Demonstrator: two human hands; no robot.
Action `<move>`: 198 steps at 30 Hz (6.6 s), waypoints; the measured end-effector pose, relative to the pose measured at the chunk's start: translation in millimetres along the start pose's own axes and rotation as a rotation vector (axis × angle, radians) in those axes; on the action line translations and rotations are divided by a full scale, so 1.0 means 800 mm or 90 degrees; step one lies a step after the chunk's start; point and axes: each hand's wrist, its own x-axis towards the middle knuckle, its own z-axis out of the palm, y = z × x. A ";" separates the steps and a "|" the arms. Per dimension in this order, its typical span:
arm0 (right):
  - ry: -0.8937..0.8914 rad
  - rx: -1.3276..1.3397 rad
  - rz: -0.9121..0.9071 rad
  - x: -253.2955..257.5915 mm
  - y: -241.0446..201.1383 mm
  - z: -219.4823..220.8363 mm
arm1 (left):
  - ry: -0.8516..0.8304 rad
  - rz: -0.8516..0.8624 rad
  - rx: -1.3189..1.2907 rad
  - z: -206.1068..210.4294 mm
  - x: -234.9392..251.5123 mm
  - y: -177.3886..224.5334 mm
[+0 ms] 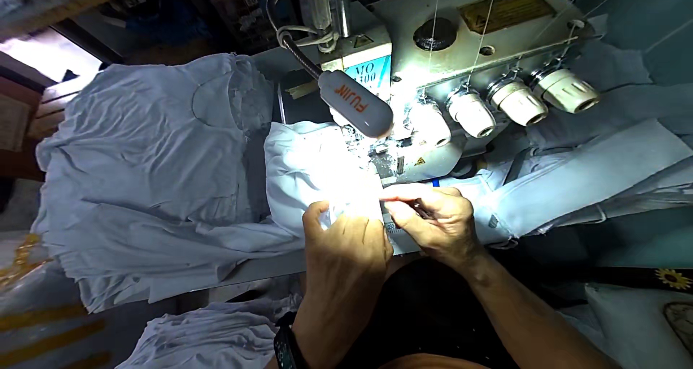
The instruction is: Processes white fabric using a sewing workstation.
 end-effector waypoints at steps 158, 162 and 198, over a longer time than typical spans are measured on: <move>-0.172 0.071 0.177 -0.073 -0.044 0.023 | 0.015 -0.138 -0.457 -0.027 -0.153 -0.084; -0.140 0.066 0.200 -0.076 -0.045 0.029 | 0.142 -0.280 -0.617 -0.012 -0.155 -0.070; 0.114 0.052 0.161 -0.104 0.029 0.017 | 0.110 -0.190 -0.468 0.124 -0.076 0.016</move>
